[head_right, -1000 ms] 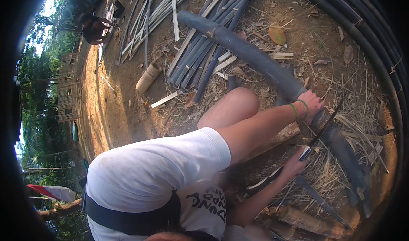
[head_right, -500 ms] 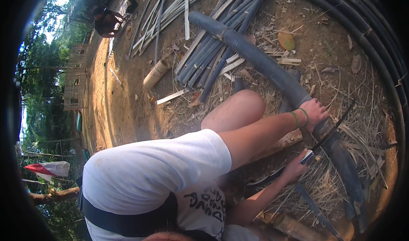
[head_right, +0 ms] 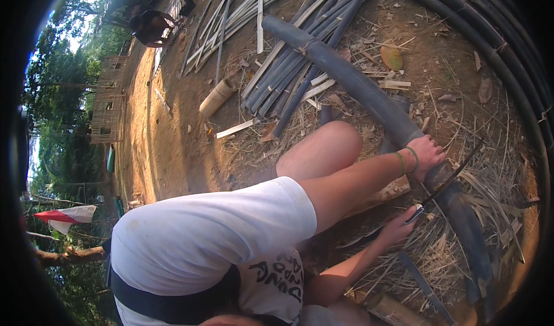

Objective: The person handles bamboo poles on the ground and then saws through one of them using a hand saw.

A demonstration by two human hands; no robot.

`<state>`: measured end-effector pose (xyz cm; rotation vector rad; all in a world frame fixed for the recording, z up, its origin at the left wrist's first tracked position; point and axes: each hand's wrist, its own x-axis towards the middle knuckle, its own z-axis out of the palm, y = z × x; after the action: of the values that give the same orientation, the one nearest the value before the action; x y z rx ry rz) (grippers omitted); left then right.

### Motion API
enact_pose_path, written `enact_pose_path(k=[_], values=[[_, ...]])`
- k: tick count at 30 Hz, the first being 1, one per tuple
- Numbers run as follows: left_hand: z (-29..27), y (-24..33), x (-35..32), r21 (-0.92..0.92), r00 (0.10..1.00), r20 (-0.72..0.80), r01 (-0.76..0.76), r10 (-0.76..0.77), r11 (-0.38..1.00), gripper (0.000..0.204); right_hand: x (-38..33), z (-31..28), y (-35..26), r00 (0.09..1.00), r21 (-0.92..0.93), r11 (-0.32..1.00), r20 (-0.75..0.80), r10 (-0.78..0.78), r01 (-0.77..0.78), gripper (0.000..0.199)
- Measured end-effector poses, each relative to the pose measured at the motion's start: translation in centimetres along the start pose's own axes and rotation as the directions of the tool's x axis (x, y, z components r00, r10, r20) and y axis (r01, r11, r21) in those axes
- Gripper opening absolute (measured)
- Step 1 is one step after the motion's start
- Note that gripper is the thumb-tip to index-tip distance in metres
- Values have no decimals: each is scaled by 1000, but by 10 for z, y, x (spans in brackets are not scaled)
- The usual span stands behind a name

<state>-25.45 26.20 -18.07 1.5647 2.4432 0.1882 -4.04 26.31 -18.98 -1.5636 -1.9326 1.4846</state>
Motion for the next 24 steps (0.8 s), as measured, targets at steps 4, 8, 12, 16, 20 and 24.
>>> enact_pose_path(k=[4,8,12,16,20,24], values=[[1,1,4,-10,1000,14,8,-8,1000,81,11,2,15,1000,6,999,0,-31,31,60],[8,-3,6,-10,1000,7,-4,4,1000,83,4,-1,2,999,-32,999,37,39,-38,62],[5,-2,7,-35,999,33,-7,9,999,83,2,2,-6,994,-42,993,-28,105,-106,63],[2,-2,5,-43,1000,29,-8,9,999,83,3,4,-1,996,72,993,-5,94,-93,61],[4,-3,6,-32,1000,9,-13,13,999,83,0,5,-5,998,42,997,4,57,-58,60],[2,-2,9,-33,999,41,7,-5,999,84,3,4,-6,999,-5,1000,-20,31,-31,60]])
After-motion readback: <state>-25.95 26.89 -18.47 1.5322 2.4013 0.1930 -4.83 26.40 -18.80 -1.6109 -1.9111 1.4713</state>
